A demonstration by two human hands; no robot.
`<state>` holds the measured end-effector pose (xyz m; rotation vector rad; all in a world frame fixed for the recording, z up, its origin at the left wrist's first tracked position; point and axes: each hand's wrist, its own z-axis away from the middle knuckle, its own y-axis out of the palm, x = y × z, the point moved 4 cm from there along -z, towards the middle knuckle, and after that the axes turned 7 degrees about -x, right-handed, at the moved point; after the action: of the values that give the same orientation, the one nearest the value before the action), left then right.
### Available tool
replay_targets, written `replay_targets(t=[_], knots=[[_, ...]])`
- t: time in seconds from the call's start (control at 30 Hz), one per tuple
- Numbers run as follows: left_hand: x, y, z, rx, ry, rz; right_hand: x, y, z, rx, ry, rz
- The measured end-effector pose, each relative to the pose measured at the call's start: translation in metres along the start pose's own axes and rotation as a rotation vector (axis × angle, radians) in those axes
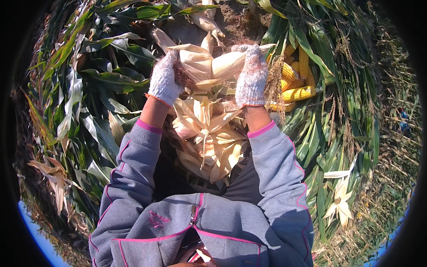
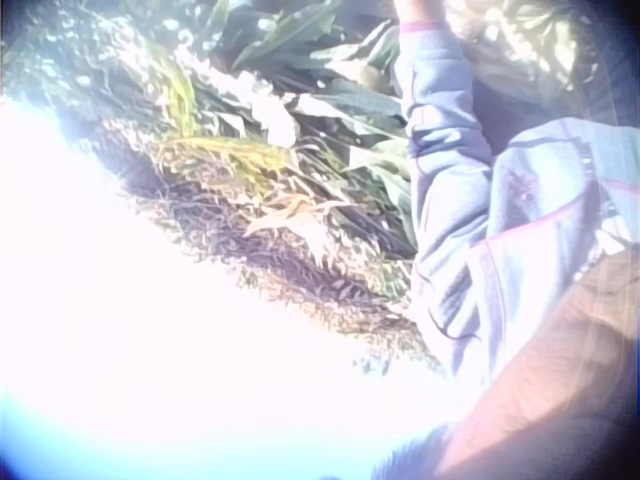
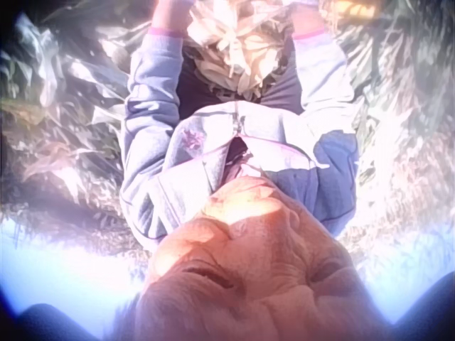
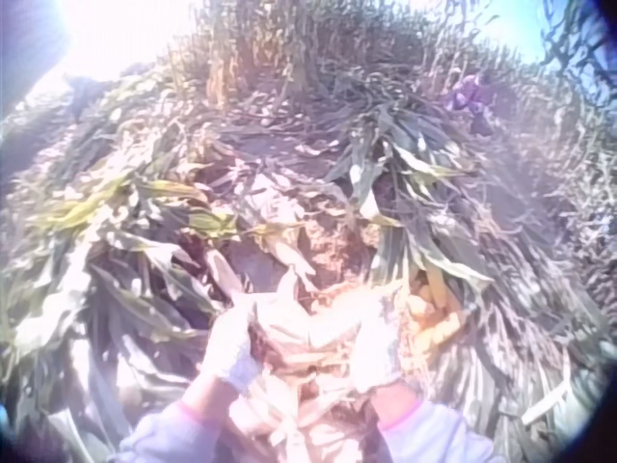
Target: The person sits in a cornfield and shucks corn cobs by hand, removing the husks and silk. They handle multiple cobs one at a time, peeling back the layers and discarding the husks onto the ground.
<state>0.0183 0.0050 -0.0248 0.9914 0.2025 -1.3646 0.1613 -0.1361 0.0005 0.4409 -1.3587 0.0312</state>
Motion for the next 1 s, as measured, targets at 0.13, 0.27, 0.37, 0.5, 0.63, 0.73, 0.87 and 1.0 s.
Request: replay_targets(t=[0.13,0.27,0.37,0.5,0.63,0.73,0.87,1.0], knots=[[-0.017,-0.013,-0.007,-0.058,0.034,0.054,0.011,-0.016,-0.019,-0.126,0.059,-0.229],[-0.032,-0.024,-0.012,-0.049,0.128,0.013,0.016,-0.041,-0.04,-0.178,0.06,-0.339],[-0.044,-0.04,-0.026,-0.014,0.051,0.098,0.026,-0.062,-0.055,-0.21,0.033,-0.396],[-0.071,-0.052,-0.017,-0.222,0.136,0.042,0.039,-0.102,-0.079,-0.365,0.137,-0.612],[-0.072,-0.071,-0.032,-0.304,0.224,0.043,0.046,-0.08,-0.065,-0.246,-0.023,-0.388],[-0.099,-0.057,-0.024,-0.282,0.687,-0.233,0.037,-0.08,-0.065,-0.19,-0.063,-0.291],[-0.054,-0.003,0.004,0.215,0.513,-0.36,0.04,-0.04,-0.041,-0.021,0.021,-0.114],[0.021,0.02,0.026,0.643,0.296,-0.782,0.034,-0.004,-0.015,0.281,0.046,0.026]])
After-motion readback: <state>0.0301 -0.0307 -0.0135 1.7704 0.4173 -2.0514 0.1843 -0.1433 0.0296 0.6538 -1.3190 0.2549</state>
